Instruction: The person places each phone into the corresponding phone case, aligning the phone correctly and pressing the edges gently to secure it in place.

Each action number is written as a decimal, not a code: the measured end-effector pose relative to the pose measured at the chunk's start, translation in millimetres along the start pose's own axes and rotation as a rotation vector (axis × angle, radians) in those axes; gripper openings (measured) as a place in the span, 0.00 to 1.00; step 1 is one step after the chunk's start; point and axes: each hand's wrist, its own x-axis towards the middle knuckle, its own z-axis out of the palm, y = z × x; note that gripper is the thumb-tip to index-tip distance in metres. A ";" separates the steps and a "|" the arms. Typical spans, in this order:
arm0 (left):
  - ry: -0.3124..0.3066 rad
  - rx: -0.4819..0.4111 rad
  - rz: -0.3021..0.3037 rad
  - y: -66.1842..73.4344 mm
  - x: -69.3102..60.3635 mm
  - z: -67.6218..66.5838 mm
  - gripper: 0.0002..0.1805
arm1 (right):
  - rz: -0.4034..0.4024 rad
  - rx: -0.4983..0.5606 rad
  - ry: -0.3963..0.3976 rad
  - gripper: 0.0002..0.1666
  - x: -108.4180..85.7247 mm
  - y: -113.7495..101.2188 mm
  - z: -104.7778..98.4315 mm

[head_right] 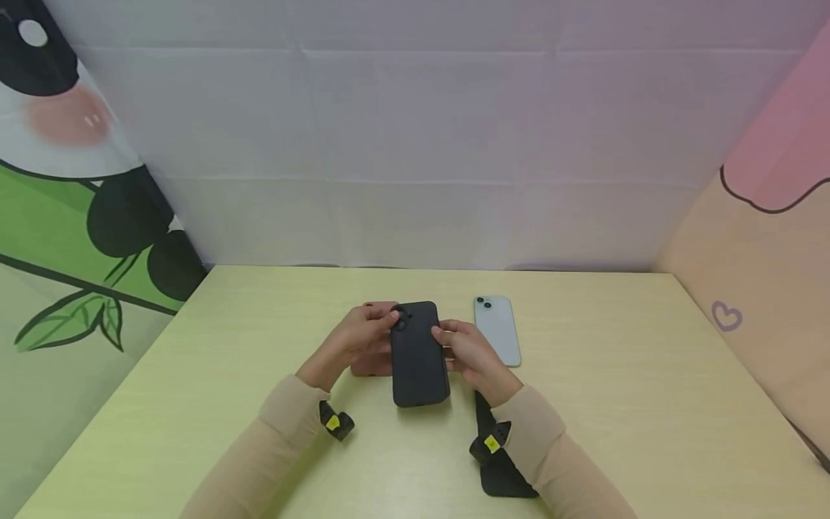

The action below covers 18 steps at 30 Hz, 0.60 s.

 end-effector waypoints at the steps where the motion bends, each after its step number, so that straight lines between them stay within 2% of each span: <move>1: 0.002 -0.006 -0.006 -0.2 0.3 0.3 0.16 | -0.001 0.001 0.004 0.29 0.1 -0.1 -0.2; 6: -0.007 -0.029 0.012 -4.8 1.3 1.3 0.20 | -0.005 0.008 0.034 0.29 -0.2 -1.4 -0.7; 13: -0.032 0.121 0.037 -14.9 -11.0 6.6 0.21 | -0.049 0.072 0.117 0.26 0.2 -5.9 -2.9; 18: -0.105 0.091 0.065 -23.6 -22.7 12.5 0.18 | -0.066 0.126 0.171 0.27 -0.5 -8.1 -6.0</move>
